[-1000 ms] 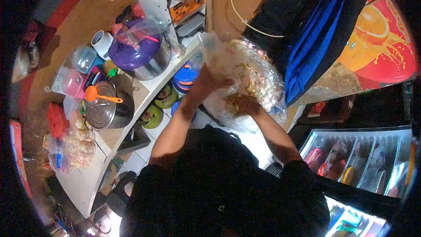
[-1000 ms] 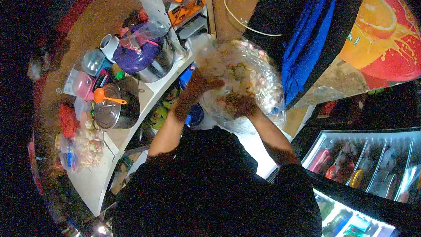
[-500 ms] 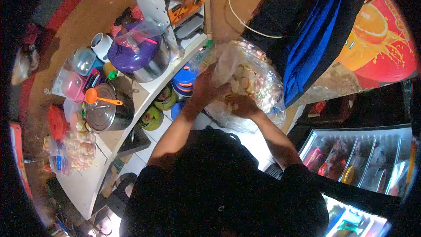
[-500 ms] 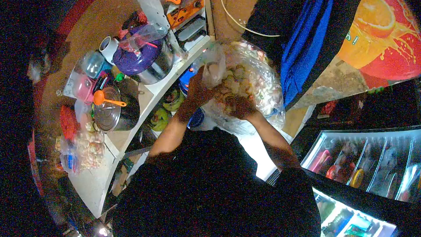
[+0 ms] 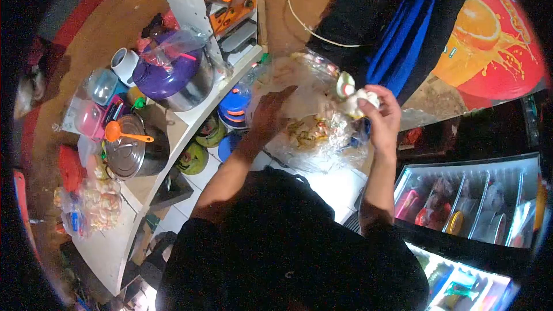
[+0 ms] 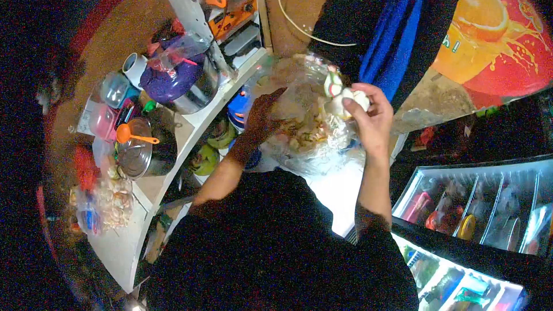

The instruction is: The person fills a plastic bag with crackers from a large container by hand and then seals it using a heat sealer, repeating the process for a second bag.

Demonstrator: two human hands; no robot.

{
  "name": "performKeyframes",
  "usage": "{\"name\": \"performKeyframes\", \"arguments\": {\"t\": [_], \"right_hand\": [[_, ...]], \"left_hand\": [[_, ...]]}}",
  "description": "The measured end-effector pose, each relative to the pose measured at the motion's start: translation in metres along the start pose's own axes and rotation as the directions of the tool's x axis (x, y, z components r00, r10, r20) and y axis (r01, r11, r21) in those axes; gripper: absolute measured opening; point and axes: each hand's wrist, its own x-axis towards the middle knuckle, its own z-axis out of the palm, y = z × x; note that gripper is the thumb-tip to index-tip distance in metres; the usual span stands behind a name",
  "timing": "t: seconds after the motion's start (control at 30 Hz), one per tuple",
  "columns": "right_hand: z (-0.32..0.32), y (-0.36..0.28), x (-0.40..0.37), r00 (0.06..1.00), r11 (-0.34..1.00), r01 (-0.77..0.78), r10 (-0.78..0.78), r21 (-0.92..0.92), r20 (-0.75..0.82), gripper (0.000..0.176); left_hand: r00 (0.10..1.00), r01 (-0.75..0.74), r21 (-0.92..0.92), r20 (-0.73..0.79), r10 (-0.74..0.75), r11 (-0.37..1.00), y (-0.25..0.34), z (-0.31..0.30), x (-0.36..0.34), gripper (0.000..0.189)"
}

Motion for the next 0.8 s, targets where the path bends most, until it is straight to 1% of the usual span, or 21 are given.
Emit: {"name": "performKeyframes", "arguments": {"t": [0.03,0.07,0.13,0.2,0.27,0.3,0.33,0.37,0.4,0.43,0.47,0.53,0.57,0.63,0.67,0.73,0.77,0.8], "right_hand": [[-0.001,-0.005,0.002,1.0,0.997,0.027,-0.027,0.066,-0.014,0.028],[-0.001,-0.007,0.002,0.999,0.998,0.03,-0.029,0.061,-0.018,0.028],[-0.001,-0.01,0.001,0.997,0.993,-0.033,0.025,0.114,0.073,0.027],[0.0,-0.001,-0.001,0.997,0.997,-0.032,0.027,0.075,0.066,0.026],[0.003,0.003,-0.003,0.987,0.987,-0.122,0.109,0.107,0.12,0.026],[0.003,0.005,-0.002,0.98,0.995,-0.081,0.068,0.06,0.187,0.026],[0.002,0.005,-0.001,0.979,0.995,-0.082,0.07,0.059,0.19,0.026],[0.0,0.003,-0.001,0.96,0.988,-0.15,0.152,-0.025,0.233,0.024],[0.0,0.0,0.0,0.935,0.971,-0.211,0.234,-0.113,0.268,0.022],[0.002,-0.009,0.0,0.927,0.955,-0.216,0.265,-0.203,0.265,0.021],[0.001,-0.008,0.001,0.927,0.955,-0.215,0.265,-0.204,0.264,0.021],[0.002,-0.005,0.004,0.955,0.922,-0.108,0.2,-0.372,0.218,0.021],[0.003,-0.008,0.005,0.955,0.922,-0.109,0.2,-0.372,0.217,0.021],[0.008,-0.014,0.006,0.966,0.931,-0.172,0.224,-0.322,0.129,0.023],[0.009,-0.013,0.008,0.966,0.931,-0.173,0.224,-0.322,0.13,0.023],[0.01,-0.01,0.01,0.97,0.942,-0.089,0.156,-0.325,0.187,0.021],[0.01,-0.011,0.01,0.97,0.942,-0.088,0.155,-0.325,0.188,0.021],[0.01,-0.014,0.01,0.953,0.93,-0.077,0.174,-0.358,0.248,0.021]], "left_hand": [[0.998,0.026,0.03,0.064,-0.028,0.999,0.002,0.002,0.002,0.085],[0.998,0.022,0.025,0.064,-0.024,0.999,0.002,0.004,0.003,0.085],[0.996,0.004,-0.05,0.089,0.0,0.999,0.003,0.008,0.005,0.084],[0.997,-0.017,-0.058,0.073,0.021,0.998,0.004,0.015,0.006,0.083],[0.998,-0.034,-0.061,0.051,0.037,0.998,0.002,0.023,0.008,0.083],[0.996,-0.086,-0.077,0.02,0.088,0.993,0.0,0.026,0.008,0.083],[0.99,-0.138,-0.093,-0.011,0.138,0.986,-0.004,0.029,0.008,0.083],[0.991,-0.137,-0.093,-0.011,0.137,0.986,-0.006,0.032,0.007,0.083],[0.995,-0.099,-0.095,0.019,0.101,0.991,-0.01,0.035,0.006,0.084],[0.997,-0.061,-0.096,0.048,0.065,0.994,-0.015,0.04,0.005,0.085],[0.997,-0.061,-0.096,0.048,0.066,0.993,-0.022,0.043,0.004,0.085],[0.996,-0.061,-0.072,0.063,0.066,0.995,-0.029,0.043,0.003,0.085],[0.996,-0.062,-0.074,0.064,0.066,0.995,-0.027,0.043,0.002,0.085],[0.998,-0.032,-0.1,0.042,0.036,0.995,-0.023,0.041,-0.001,0.085],[0.998,-0.031,-0.1,0.042,0.036,0.995,-0.024,0.043,-0.001,0.085],[0.996,-0.067,-0.098,0.045,0.071,0.993,-0.021,0.043,0.002,0.083],[0.996,-0.067,-0.098,0.044,0.071,0.993,-0.017,0.043,0.004,0.083],[0.998,-0.04,-0.159,0.043,0.048,0.987,-0.013,0.044,0.006,0.081]]}}
